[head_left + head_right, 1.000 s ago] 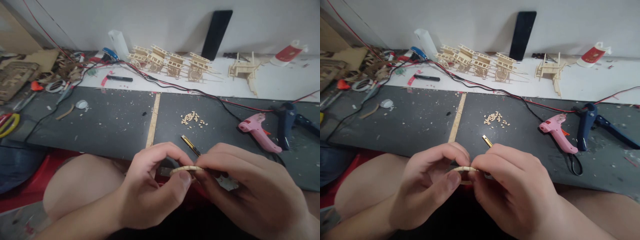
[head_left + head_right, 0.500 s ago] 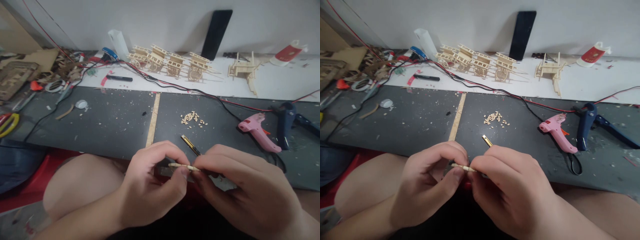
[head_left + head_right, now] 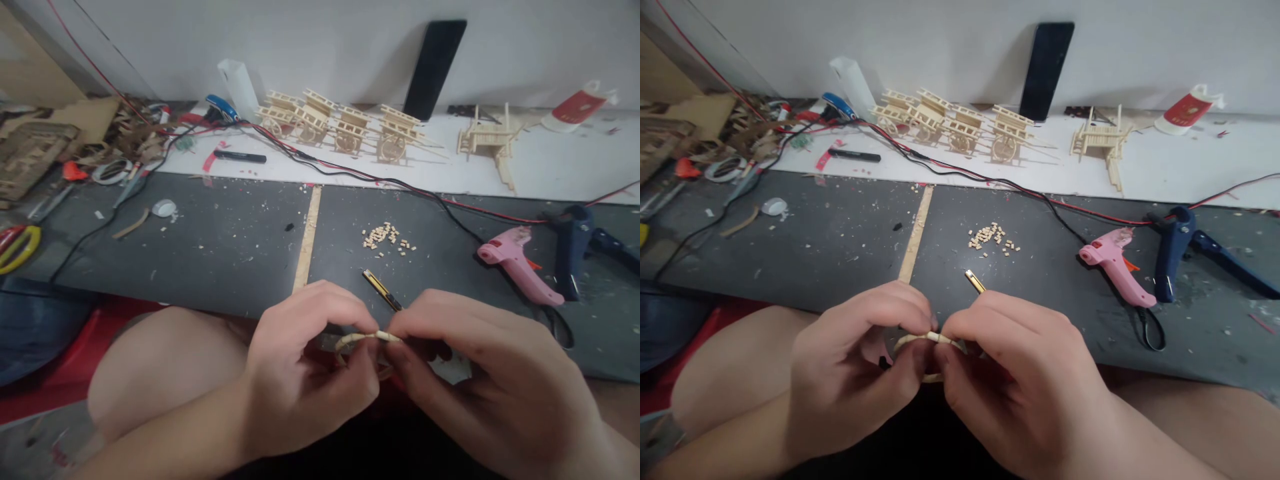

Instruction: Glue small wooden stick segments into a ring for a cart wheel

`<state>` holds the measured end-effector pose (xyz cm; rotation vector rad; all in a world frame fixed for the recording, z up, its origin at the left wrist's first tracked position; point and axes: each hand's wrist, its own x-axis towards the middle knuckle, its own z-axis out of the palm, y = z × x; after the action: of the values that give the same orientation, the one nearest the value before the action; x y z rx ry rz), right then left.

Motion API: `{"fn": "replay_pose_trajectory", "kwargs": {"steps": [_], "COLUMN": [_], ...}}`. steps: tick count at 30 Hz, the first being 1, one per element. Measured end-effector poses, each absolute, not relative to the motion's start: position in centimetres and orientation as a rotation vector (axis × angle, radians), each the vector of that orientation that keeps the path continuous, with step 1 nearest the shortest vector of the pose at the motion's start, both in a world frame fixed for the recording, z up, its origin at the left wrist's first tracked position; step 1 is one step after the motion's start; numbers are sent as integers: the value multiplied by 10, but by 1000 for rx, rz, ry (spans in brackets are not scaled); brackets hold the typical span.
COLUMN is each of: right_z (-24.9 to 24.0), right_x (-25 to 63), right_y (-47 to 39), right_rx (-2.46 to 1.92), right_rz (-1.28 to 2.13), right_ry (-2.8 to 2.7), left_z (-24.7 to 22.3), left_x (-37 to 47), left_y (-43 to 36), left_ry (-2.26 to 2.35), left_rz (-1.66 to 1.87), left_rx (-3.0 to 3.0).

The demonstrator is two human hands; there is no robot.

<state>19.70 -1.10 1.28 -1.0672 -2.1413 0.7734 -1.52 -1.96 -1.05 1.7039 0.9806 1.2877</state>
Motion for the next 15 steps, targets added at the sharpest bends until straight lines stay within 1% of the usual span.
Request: {"fn": "replay_pose_trajectory", "kwargs": {"steps": [5,10,15], "right_z": [11,10,8], "right_x": [195,198,199], "right_y": [-12,-9,-7], "right_rx": [-1046,-1004,-934], "right_rz": [746,706,660], "right_ry": [-2146,-2146,-2186], "left_z": [-11,-12,-6], "left_x": [-14,-15,-16], "left_y": [-22,-25,-20], "left_ry": [981,1056,983], "left_rz": [1291,1201,1216], "left_rx": [1715,1560,1559]}}
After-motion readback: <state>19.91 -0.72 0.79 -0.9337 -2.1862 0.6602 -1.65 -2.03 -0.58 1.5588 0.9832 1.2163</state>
